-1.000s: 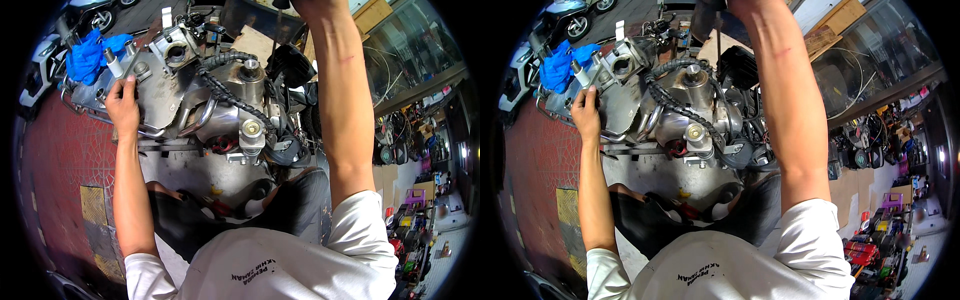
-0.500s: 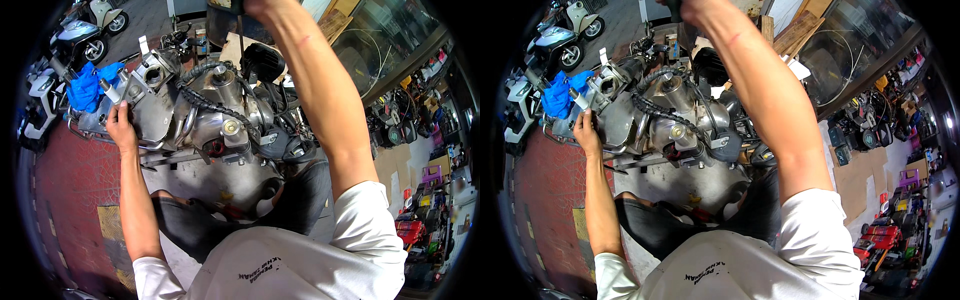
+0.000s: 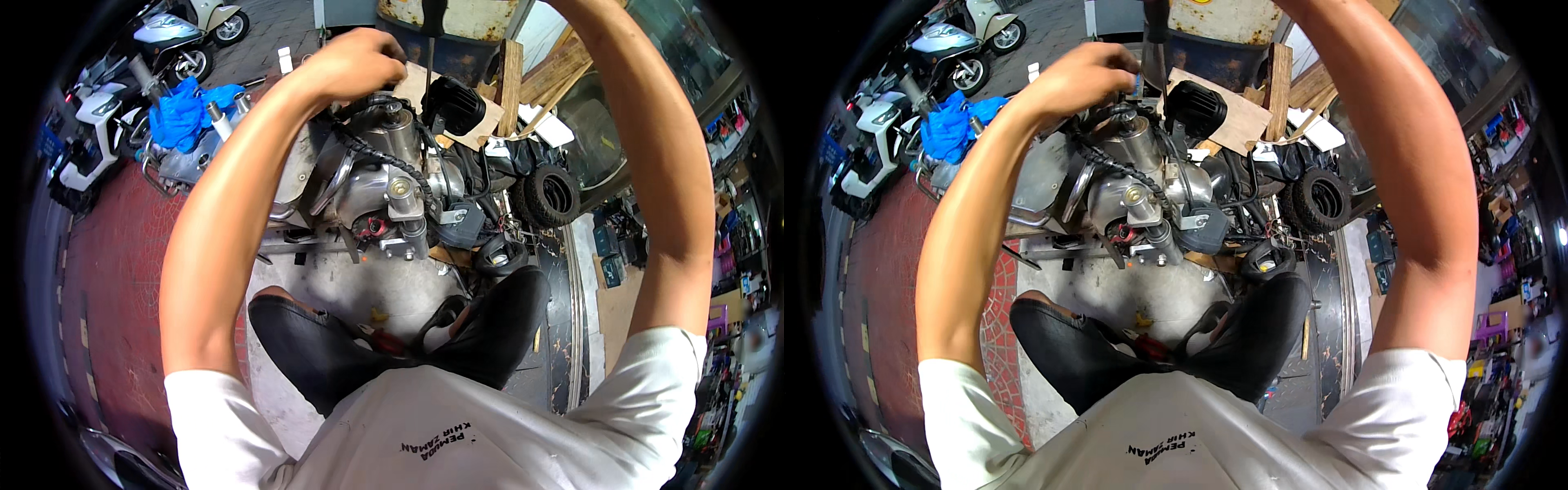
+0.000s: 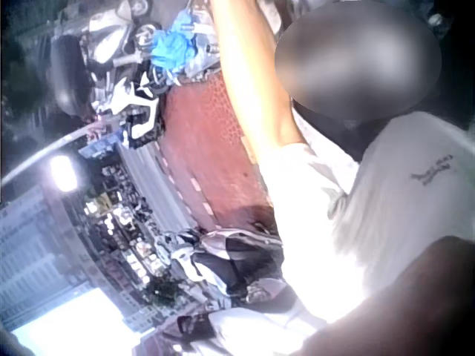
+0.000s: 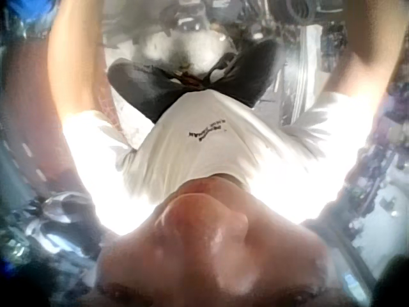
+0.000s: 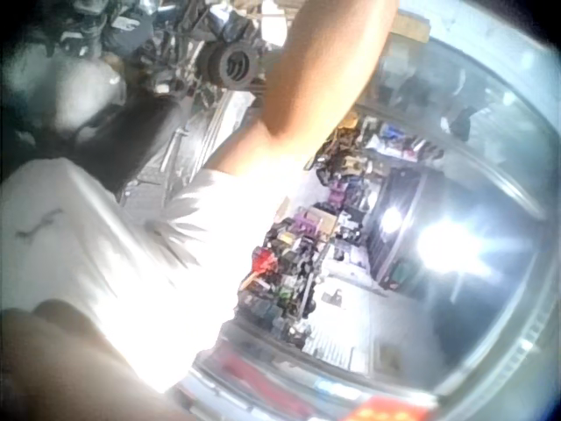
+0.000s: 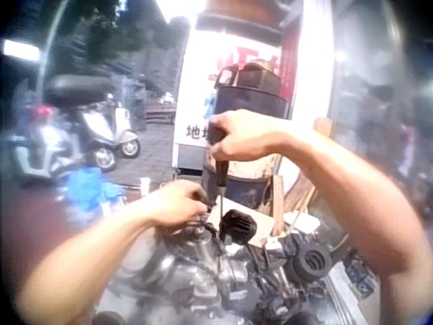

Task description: The person works on a motorcycle engine, using a red-handled screwdriver to tighten bolts on the cylinder head and a green-handled screwdriver to adjust the spark plug cap. The person also manipulates the engine's cooling fins and wiring with their hands.

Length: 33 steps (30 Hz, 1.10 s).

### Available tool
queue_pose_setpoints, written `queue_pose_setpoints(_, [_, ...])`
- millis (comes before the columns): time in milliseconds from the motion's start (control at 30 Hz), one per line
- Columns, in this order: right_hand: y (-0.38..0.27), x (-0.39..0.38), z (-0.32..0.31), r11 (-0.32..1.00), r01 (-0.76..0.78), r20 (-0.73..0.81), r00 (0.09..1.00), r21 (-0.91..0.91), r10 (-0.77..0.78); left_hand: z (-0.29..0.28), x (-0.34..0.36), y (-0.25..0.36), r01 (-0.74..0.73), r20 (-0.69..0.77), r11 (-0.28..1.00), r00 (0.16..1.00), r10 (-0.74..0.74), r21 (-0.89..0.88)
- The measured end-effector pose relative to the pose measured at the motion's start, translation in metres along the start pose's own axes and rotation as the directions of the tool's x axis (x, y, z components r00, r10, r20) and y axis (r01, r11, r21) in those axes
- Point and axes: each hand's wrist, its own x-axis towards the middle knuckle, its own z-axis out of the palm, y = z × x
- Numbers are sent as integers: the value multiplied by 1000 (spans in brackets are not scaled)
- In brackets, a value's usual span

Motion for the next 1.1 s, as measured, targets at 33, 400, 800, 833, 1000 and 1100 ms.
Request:
queue_pose_setpoints(33, [-3,0,-2,995,-83,34,996,-62,85,7,18,-4,98,97,993,990,-104,64])
queue_pose_setpoints(400, [-10,-15,-10,960,-211,40,974,-185,222,61,59,-3,34,280,928,949,-146,370])
queue_pose_setpoints(800, [10,-45,-18,944,-220,-158,952,246,263,73,80,-8,2,357,862,910,-212,506])
queue_pose_setpoints(833, [16,-52,-24,947,-172,-204,951,273,232,74,80,-9,32,337,878,916,-216,478])
queue_pose_setpoints(1000, [54,-79,-36,941,-46,-369,913,335,176,75,75,-19,155,221,939,948,-230,308])
queue_pose_setpoints(1100, [68,-99,-28,913,111,-476,874,392,98,73,72,-22,242,254,962,930,-267,124])
